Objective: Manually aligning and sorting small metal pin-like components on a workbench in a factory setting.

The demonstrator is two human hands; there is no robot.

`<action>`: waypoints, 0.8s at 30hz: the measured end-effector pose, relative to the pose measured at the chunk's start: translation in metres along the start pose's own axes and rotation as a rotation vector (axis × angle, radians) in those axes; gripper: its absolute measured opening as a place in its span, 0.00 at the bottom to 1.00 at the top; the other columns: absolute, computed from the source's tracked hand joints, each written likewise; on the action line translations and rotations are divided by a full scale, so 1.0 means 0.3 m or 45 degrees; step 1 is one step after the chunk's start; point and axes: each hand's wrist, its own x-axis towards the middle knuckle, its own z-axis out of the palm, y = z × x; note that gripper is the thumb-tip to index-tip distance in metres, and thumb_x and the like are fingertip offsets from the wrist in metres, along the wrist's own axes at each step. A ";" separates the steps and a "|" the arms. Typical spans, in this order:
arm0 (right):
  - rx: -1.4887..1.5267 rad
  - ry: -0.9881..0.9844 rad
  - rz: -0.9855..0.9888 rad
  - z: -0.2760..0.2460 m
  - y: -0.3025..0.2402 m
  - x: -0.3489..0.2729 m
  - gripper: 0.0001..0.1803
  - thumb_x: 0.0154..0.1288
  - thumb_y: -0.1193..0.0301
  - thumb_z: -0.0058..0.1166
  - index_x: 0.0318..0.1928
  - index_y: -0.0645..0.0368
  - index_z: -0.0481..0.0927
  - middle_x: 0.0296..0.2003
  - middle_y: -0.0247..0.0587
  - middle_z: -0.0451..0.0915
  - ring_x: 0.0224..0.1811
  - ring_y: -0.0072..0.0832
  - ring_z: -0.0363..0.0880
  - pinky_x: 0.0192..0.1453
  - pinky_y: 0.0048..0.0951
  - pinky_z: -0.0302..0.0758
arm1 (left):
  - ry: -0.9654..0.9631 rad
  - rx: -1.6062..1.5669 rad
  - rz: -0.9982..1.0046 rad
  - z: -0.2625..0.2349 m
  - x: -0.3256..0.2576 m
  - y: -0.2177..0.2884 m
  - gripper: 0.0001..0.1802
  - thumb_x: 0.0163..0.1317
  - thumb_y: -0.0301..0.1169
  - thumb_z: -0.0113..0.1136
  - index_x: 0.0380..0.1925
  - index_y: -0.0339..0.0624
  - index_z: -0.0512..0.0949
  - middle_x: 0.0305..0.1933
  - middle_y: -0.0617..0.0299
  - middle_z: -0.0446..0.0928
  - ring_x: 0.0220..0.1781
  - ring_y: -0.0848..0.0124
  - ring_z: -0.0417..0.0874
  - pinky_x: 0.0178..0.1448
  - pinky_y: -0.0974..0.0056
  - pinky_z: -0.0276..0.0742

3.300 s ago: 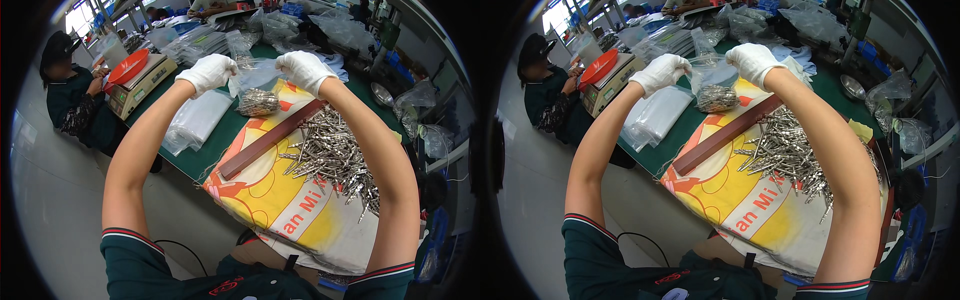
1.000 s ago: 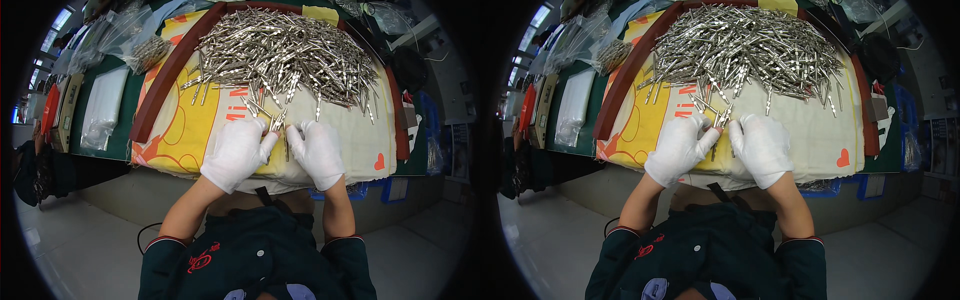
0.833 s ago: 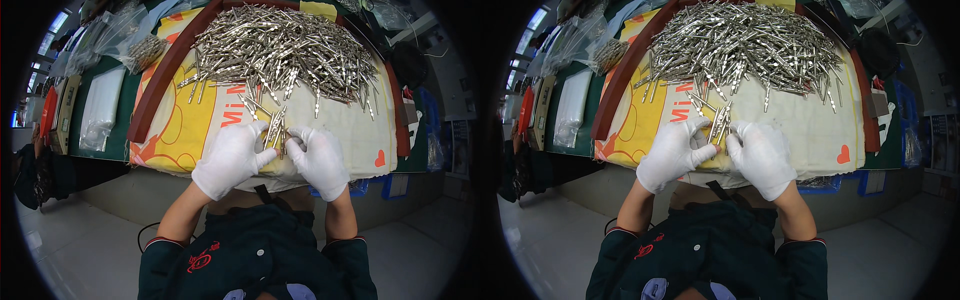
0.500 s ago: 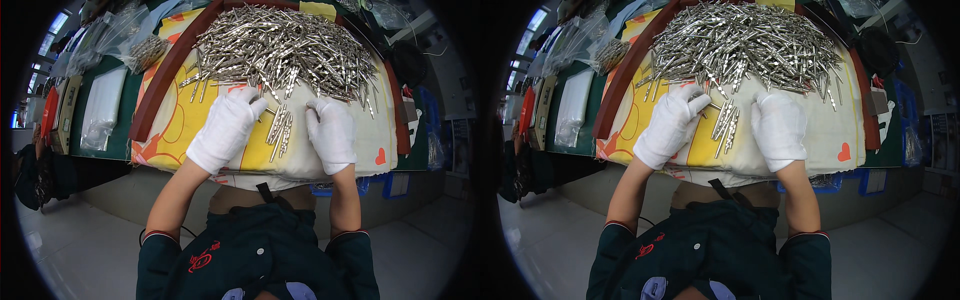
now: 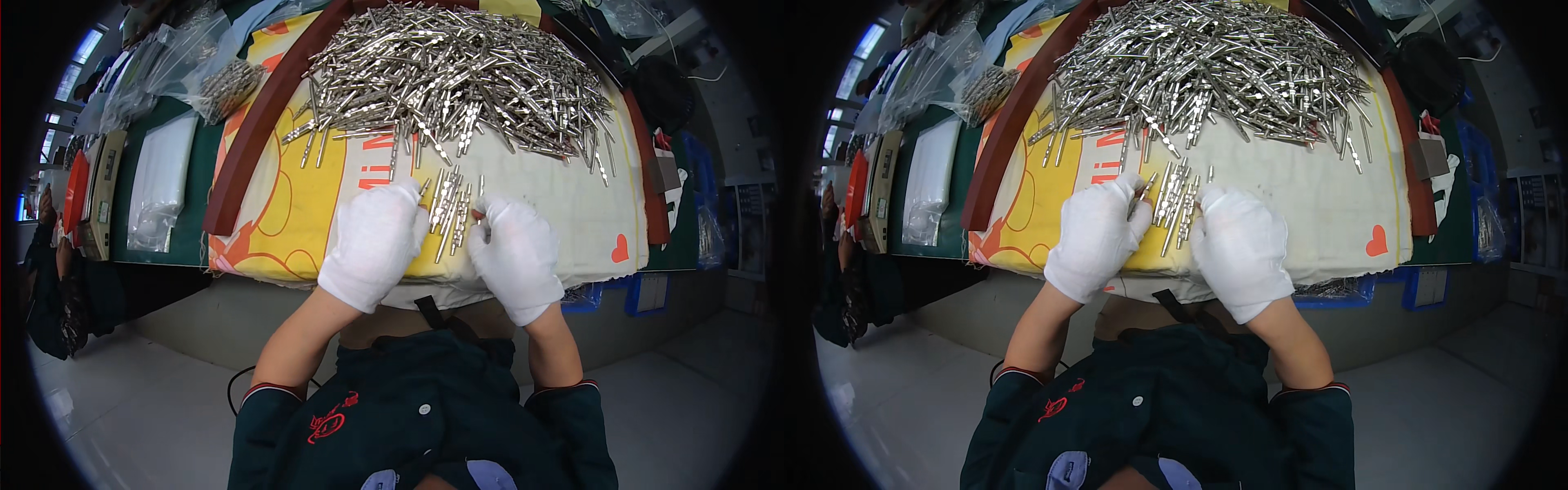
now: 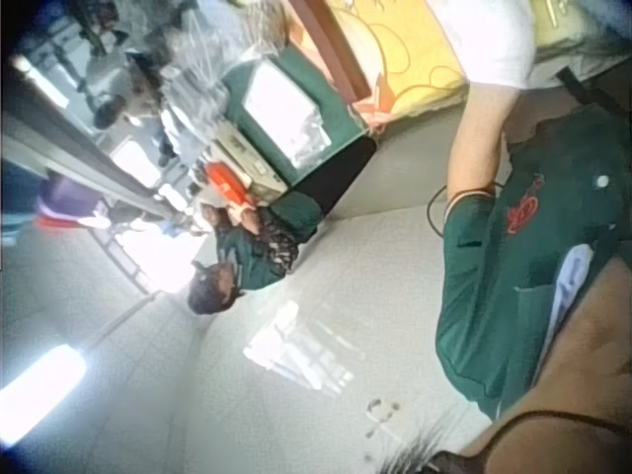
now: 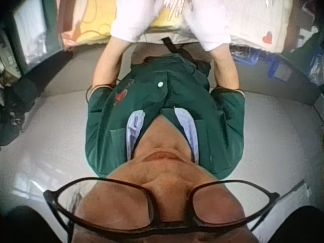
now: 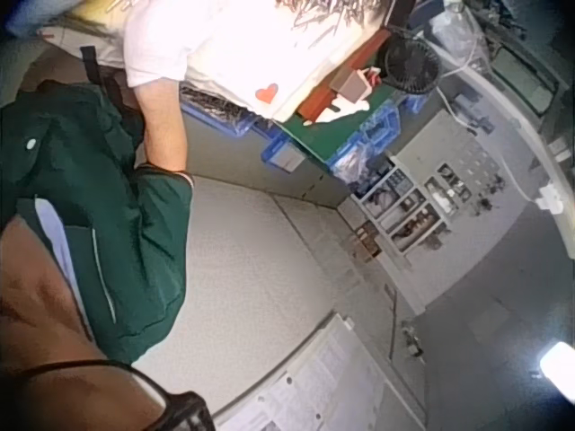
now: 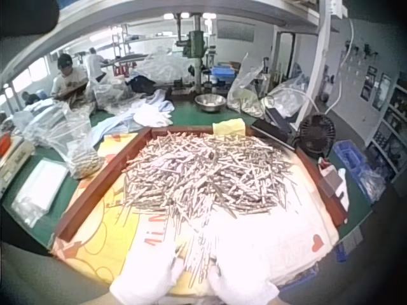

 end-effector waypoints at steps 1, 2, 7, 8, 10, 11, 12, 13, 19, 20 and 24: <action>0.096 0.044 -0.123 0.007 -0.001 -0.006 0.07 0.57 0.72 0.58 0.37 0.58 0.82 0.24 0.46 0.81 0.28 0.43 0.82 0.34 0.41 0.76 | -0.015 -0.044 -0.006 0.002 0.002 0.018 0.11 0.60 0.31 0.60 0.41 0.37 0.80 0.21 0.51 0.79 0.26 0.54 0.83 0.34 0.54 0.77; 0.177 -0.013 -0.081 0.000 -0.001 0.002 0.07 0.57 0.72 0.59 0.37 0.59 0.82 0.23 0.44 0.80 0.27 0.41 0.81 0.33 0.41 0.75 | -0.016 -0.047 -0.003 -0.009 0.002 0.024 0.11 0.60 0.31 0.60 0.41 0.37 0.80 0.21 0.51 0.79 0.26 0.54 0.83 0.34 0.54 0.77; 0.198 0.060 -0.143 -0.034 0.080 0.069 0.17 0.55 0.69 0.63 0.46 0.62 0.81 0.37 0.48 0.81 0.37 0.42 0.82 0.42 0.40 0.77 | -0.228 -0.125 0.265 -0.090 0.007 -0.017 0.35 0.53 0.46 0.71 0.55 0.35 0.74 0.42 0.45 0.78 0.45 0.47 0.81 0.48 0.50 0.77; 0.134 0.006 -0.216 -0.038 0.084 0.081 0.23 0.53 0.67 0.65 0.50 0.62 0.80 0.43 0.50 0.80 0.42 0.45 0.81 0.47 0.41 0.77 | -0.445 -0.116 0.175 -0.108 0.012 -0.016 0.47 0.46 0.50 0.75 0.62 0.34 0.68 0.54 0.42 0.71 0.53 0.43 0.76 0.56 0.49 0.75; 0.119 -0.054 -0.340 -0.031 0.072 0.102 0.27 0.51 0.64 0.67 0.51 0.63 0.79 0.44 0.51 0.79 0.44 0.47 0.80 0.47 0.42 0.78 | -0.469 -0.096 0.185 -0.110 0.019 -0.014 0.50 0.44 0.49 0.76 0.64 0.35 0.66 0.56 0.42 0.70 0.52 0.43 0.77 0.56 0.50 0.75; 0.100 -0.114 -0.463 -0.026 0.063 0.109 0.31 0.48 0.61 0.70 0.51 0.63 0.77 0.46 0.52 0.77 0.47 0.49 0.79 0.48 0.44 0.78 | -0.494 -0.079 0.197 -0.106 0.022 -0.012 0.53 0.42 0.48 0.77 0.66 0.35 0.63 0.58 0.41 0.69 0.52 0.43 0.77 0.56 0.51 0.75; 0.081 -0.184 -0.469 -0.028 0.049 0.119 0.37 0.43 0.58 0.73 0.53 0.64 0.75 0.46 0.53 0.76 0.49 0.49 0.78 0.50 0.43 0.78 | -0.489 -0.075 0.197 -0.101 0.025 -0.008 0.53 0.42 0.48 0.77 0.66 0.35 0.63 0.58 0.41 0.69 0.52 0.43 0.77 0.56 0.51 0.75; 0.080 -0.179 -0.473 -0.030 0.043 0.121 0.37 0.43 0.58 0.73 0.53 0.64 0.75 0.46 0.53 0.76 0.49 0.49 0.78 0.50 0.43 0.78 | -0.480 -0.090 0.207 -0.084 0.027 -0.006 0.56 0.40 0.49 0.78 0.67 0.35 0.61 0.59 0.41 0.68 0.53 0.43 0.77 0.57 0.51 0.75; 0.194 -0.273 -0.606 -0.019 0.075 0.123 0.26 0.49 0.65 0.67 0.49 0.63 0.78 0.44 0.50 0.77 0.48 0.47 0.78 0.51 0.42 0.77 | -0.441 -0.237 0.345 -0.068 0.041 -0.032 0.59 0.39 0.54 0.78 0.68 0.37 0.62 0.62 0.43 0.66 0.59 0.44 0.73 0.62 0.51 0.71; 0.412 -0.199 -0.487 -0.021 0.090 0.123 0.23 0.51 0.68 0.65 0.48 0.63 0.78 0.43 0.50 0.77 0.47 0.46 0.78 0.51 0.42 0.76 | -0.357 -0.137 0.431 -0.070 0.048 -0.027 0.59 0.39 0.56 0.76 0.68 0.37 0.62 0.62 0.43 0.66 0.60 0.45 0.72 0.63 0.50 0.69; 0.303 0.135 -0.098 -0.052 0.153 0.150 0.14 0.57 0.70 0.62 0.43 0.63 0.81 0.36 0.50 0.80 0.41 0.46 0.80 0.46 0.43 0.76 | -0.226 -0.031 0.605 -0.039 0.074 -0.037 0.59 0.40 0.63 0.72 0.68 0.40 0.63 0.62 0.45 0.67 0.62 0.46 0.69 0.65 0.48 0.64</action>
